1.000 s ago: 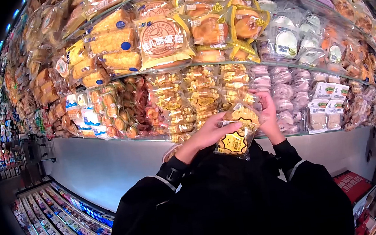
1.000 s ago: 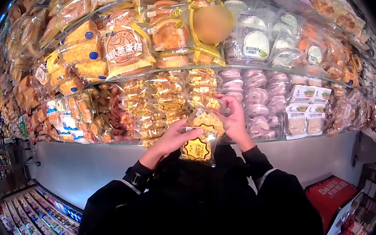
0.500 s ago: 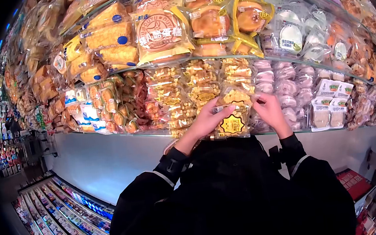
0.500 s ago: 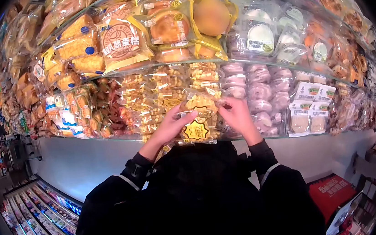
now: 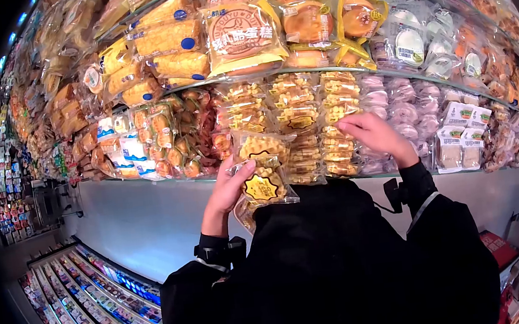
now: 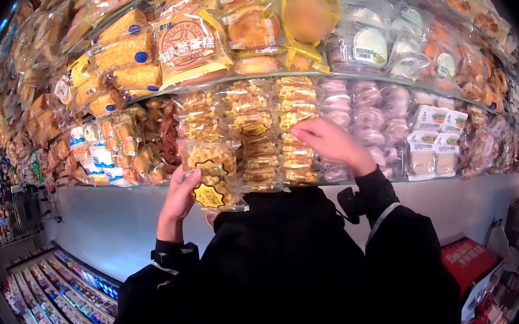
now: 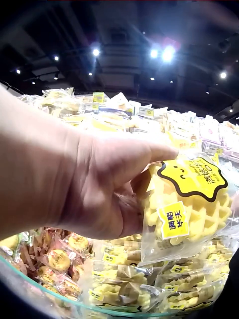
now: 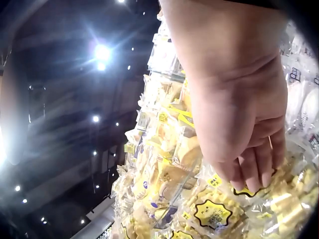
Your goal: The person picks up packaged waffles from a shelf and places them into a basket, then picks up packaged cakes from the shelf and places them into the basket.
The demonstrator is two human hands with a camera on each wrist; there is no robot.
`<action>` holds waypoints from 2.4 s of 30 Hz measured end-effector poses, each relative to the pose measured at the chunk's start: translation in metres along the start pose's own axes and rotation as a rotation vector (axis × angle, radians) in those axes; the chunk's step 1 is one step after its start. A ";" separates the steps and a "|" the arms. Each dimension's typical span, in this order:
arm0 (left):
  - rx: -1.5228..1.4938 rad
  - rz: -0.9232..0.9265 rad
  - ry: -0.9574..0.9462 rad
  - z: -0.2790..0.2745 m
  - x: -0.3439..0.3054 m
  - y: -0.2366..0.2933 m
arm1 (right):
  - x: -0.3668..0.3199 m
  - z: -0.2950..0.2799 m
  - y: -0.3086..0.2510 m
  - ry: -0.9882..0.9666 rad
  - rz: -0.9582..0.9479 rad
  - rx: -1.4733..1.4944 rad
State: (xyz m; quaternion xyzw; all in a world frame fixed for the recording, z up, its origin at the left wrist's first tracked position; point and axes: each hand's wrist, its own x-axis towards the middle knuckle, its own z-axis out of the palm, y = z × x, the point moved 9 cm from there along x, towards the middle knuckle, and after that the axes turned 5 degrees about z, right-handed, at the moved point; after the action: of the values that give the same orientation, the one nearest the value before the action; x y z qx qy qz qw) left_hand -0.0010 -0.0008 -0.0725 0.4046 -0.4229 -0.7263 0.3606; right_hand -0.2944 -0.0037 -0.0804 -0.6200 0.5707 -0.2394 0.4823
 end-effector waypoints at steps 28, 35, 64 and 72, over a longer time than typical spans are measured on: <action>0.548 -0.141 -0.258 -0.026 -0.008 0.007 | -0.013 0.031 -0.056 -0.063 0.104 -0.150; 0.506 -0.125 -0.503 0.000 0.000 -0.001 | 0.028 0.127 -0.084 -0.332 0.021 0.360; 0.876 0.370 0.422 -0.076 0.022 0.026 | 0.063 0.139 -0.117 0.058 -0.266 -0.185; 0.517 0.137 0.235 -0.109 0.010 0.005 | 0.066 0.147 -0.110 -0.014 -0.196 -0.100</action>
State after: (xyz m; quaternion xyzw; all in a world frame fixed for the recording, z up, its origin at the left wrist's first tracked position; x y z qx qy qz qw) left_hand 0.0930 -0.0469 -0.1052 0.5350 -0.5756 -0.5164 0.3403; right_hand -0.1020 -0.0312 -0.0625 -0.6978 0.5150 -0.2525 0.4290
